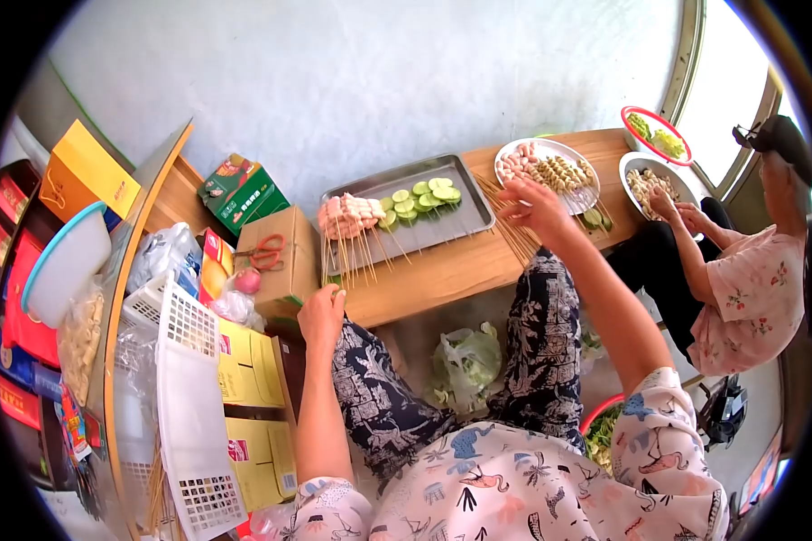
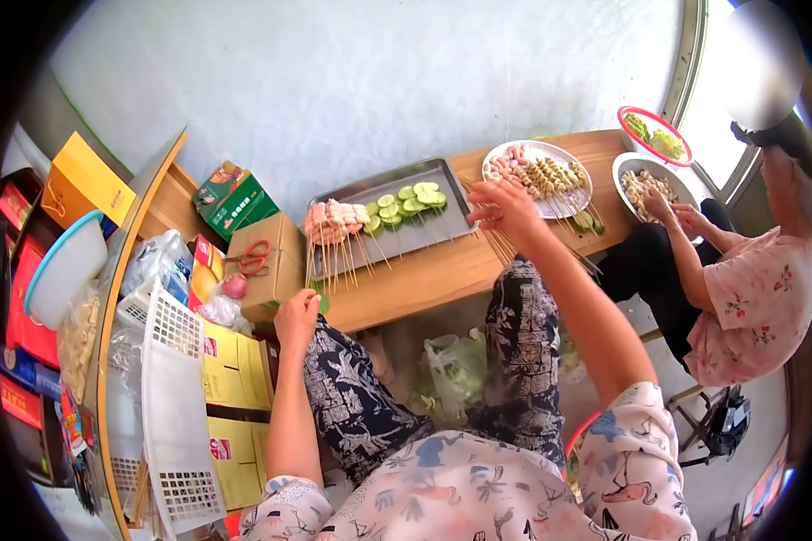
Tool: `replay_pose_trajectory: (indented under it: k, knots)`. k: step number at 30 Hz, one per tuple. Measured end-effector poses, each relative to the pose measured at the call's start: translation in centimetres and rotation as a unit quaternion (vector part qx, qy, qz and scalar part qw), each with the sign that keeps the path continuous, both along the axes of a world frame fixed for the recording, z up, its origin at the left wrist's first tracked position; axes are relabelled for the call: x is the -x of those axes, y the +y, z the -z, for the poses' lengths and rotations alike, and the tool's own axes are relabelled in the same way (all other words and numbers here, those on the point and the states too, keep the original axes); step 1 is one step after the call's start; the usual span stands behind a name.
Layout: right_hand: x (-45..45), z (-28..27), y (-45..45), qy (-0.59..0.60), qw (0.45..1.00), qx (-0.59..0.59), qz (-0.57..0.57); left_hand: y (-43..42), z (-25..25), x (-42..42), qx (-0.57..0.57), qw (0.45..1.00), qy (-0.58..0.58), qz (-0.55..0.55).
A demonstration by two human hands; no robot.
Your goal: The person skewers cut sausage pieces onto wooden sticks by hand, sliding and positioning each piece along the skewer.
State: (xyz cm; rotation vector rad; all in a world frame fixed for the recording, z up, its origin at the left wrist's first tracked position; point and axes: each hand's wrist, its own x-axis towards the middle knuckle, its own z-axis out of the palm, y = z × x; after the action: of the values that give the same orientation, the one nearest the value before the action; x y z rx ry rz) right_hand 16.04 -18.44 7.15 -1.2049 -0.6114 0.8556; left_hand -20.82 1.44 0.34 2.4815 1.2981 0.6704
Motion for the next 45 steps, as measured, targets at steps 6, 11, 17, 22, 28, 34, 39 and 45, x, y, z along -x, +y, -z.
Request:
replay_pose_trajectory:
  k: [6, 11, 17, 22, 28, 34, 39, 45]
  knots:
    - [-7.3, 5.3, -6.5, -0.112, 0.988, 0.07, 0.078, 0.1, 0.5, -0.5, -0.031, 0.999, 0.0, 0.019]
    - [-9.8, 12.8, -11.9, -0.221, 0.932, 0.244, 0.151, -0.6, 0.3, -0.5, -0.013, 1.0, -0.016, 0.021]
    - [-10.5, 17.7, -11.8, -0.363, 0.837, 0.389, 0.128, -1.0, 0.0, -1.4, -0.009, 1.0, -0.01, 0.019]
    - [-10.1, 19.3, -8.7, -0.488, 0.76, 0.413, 0.114, -2.1, -0.9, -2.6, 0.006, 1.0, 0.025, 0.008]
    - [-11.3, 20.8, -5.1, -0.523, 0.718, 0.442, 0.125, -2.2, -0.8, -3.1, 0.01, 1.0, 0.026, 0.011]
    - [-12.1, 21.6, -3.3, -0.551, 0.684, 0.463, 0.124, -2.7, -1.2, -3.7, 0.017, 1.0, 0.024, 0.008]
    - [-12.1, 21.2, -3.0, -0.552, 0.674, 0.479, 0.1, -2.7, -1.3, -4.0, 0.038, 0.999, 0.027, 0.004]
    - [-12.0, 20.8, -3.0, -0.545, 0.678, 0.484, 0.097, -2.4, -0.7, -4.0, -0.002, 0.999, 0.034, 0.027]
